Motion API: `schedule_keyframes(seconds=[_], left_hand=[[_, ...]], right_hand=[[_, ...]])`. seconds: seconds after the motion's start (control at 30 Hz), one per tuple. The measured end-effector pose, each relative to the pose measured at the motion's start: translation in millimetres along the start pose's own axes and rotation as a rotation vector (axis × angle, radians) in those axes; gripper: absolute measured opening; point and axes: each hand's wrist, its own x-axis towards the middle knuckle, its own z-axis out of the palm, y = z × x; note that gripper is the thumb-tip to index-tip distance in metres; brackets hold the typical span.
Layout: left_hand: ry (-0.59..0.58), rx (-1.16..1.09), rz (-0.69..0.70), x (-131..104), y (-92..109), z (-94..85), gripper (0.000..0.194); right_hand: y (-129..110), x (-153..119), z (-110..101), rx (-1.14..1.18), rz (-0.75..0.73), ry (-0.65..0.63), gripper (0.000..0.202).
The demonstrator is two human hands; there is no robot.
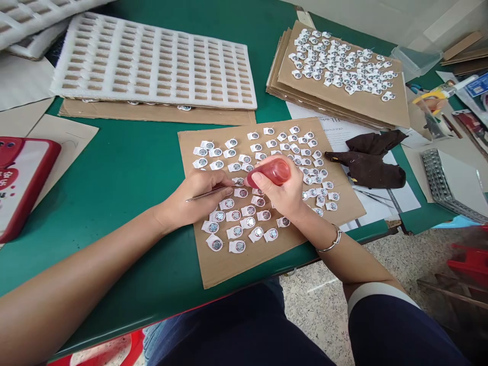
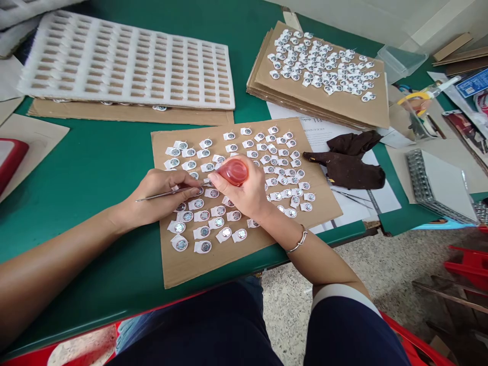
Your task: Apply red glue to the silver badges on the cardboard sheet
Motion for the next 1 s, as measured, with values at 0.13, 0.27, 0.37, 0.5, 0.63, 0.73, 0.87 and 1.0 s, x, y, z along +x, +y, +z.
schedule_keyframes(seconds=[0.13, 0.27, 0.37, 0.5, 0.63, 0.73, 0.87, 1.0], left_hand=[[0.002, -0.008, -0.013, -1, 0, -0.3, 0.017], [0.007, -0.018, -0.025, -1, 1, -0.2, 0.019], [0.005, -0.019, -0.03, -1, 1, -0.3, 0.019], [-0.005, -0.022, -0.036, -1, 1, -0.9, 0.018], [-0.005, -0.018, -0.034, -1, 0, -0.3, 0.018], [0.006, -0.015, -0.039, -1, 3, 0.4, 0.016], [0.125, -0.051, -0.062, 0, 13, -9.1, 0.014], [0.36, -0.153, -0.124, 3, 17, -36.2, 0.019]], right_hand=[[0, 0, 0, -0.005, 0.0, -0.004, 0.022], [1, 1, 1, -0.024, 0.006, -0.013, 0.022], [0, 1, 1, -0.038, 0.018, -0.022, 0.021], [-1, 0, 0, -0.033, 0.027, -0.027, 0.022], [1, 0, 0, -0.017, 0.064, -0.004, 0.026], [7, 4, -4, 0.117, 0.164, 0.035, 0.026], [16, 21, -22, 0.309, 0.278, 0.155, 0.029], [14, 43, -47, 0.507, 0.406, 0.221, 0.035]])
